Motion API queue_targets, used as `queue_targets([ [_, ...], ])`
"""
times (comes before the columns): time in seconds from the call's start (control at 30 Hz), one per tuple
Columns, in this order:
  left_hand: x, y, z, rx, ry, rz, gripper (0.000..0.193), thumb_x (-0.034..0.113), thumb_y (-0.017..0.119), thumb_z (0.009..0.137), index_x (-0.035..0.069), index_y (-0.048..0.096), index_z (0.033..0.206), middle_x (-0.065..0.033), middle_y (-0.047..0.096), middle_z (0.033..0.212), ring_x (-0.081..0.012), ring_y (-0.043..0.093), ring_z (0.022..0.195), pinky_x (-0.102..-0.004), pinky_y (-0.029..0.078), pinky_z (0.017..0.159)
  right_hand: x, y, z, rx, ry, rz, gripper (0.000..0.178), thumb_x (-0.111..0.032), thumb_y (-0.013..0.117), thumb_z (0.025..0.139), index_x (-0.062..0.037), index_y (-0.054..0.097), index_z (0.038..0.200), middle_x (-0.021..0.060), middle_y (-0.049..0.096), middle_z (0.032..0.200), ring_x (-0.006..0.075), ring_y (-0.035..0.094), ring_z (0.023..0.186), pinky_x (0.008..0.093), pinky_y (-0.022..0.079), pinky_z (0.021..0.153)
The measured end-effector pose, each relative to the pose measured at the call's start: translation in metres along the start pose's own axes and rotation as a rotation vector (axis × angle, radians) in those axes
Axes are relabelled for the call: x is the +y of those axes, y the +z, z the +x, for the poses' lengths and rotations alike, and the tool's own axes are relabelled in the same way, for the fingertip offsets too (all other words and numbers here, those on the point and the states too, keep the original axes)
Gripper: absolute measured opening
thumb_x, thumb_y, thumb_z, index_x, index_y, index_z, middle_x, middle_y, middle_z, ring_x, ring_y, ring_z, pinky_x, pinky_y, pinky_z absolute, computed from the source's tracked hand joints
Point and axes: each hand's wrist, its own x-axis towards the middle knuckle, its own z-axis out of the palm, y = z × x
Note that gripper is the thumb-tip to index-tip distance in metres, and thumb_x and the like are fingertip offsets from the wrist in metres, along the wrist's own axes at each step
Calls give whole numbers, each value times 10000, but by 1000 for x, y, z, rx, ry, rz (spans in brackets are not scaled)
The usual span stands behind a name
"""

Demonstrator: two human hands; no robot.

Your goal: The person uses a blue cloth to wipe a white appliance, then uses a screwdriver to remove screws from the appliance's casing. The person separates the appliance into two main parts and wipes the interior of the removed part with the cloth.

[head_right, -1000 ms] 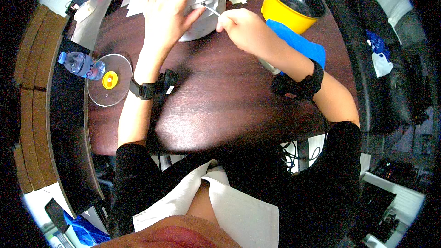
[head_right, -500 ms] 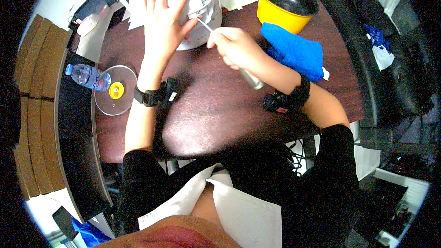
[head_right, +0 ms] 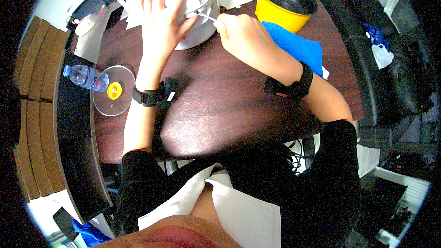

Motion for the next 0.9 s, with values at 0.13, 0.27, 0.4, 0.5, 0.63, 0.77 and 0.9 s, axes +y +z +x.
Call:
queue_targets([
  [0.13, -1, 1, -1, 12, -2, 3, 720, 367, 799, 683, 274, 536, 1346, -161, 530, 1218, -321, 467, 1191, -484, 332, 999, -4, -5, 2, -7, -1, -67, 202, -205, 541, 937, -53, 602, 819, 210, 620, 677, 427, 618, 650, 522, 506, 602],
  [0.27, 2, -1, 2, -3, 19, 27, 721, 371, 801, 675, 277, 541, 1341, -152, 529, 1218, -317, 468, 1185, -480, 331, 996, -8, -7, 2, -8, -8, -78, 208, -199, 541, 937, -41, 598, 815, 218, 619, 687, 429, 621, 663, 529, 505, 618],
  [0.4, 2, -3, 2, -4, 32, 18, 731, 365, 807, 661, 284, 545, 1338, -148, 529, 1222, -317, 465, 1190, -479, 326, 1001, -12, -6, 4, -27, 18, -50, 203, -195, 541, 936, -41, 600, 817, 218, 621, 690, 428, 623, 669, 529, 505, 622],
  [0.5, 8, -18, 2, -83, -76, -186, 682, 198, 768, 694, 146, 538, 1334, -214, 468, 1268, -415, 414, 1216, -536, 335, 1025, -8, -4, 4, -18, 20, -24, 191, -189, 540, 932, -46, 604, 825, 217, 622, 696, 428, 623, 674, 529, 505, 627],
  [0.63, 7, -17, 5, -59, -38, -97, 712, 251, 787, 677, 193, 536, 1341, -196, 488, 1259, -387, 427, 1217, -521, 332, 1022, -1, -3, 1, -32, 2, -11, 176, -183, 542, 926, -52, 608, 829, 215, 625, 702, 427, 623, 679, 526, 505, 631],
  [0.77, 3, -4, 3, -3, 17, 16, 744, 350, 817, 649, 296, 543, 1339, -147, 528, 1228, -317, 457, 1203, -493, 319, 1013, -2, -2, 3, -36, 5, -27, 168, -178, 546, 921, -53, 614, 833, 214, 628, 710, 425, 625, 687, 521, 507, 638],
  [0.9, 11, -13, 0, -106, -99, -143, 707, 198, 774, 690, 149, 527, 1350, -227, 457, 1302, -428, 400, 1246, -542, 323, 1047, -9, -10, 6, -68, -4, -118, 170, -171, 552, 916, -35, 624, 846, 224, 634, 738, 422, 633, 704, 514, 512, 649],
])
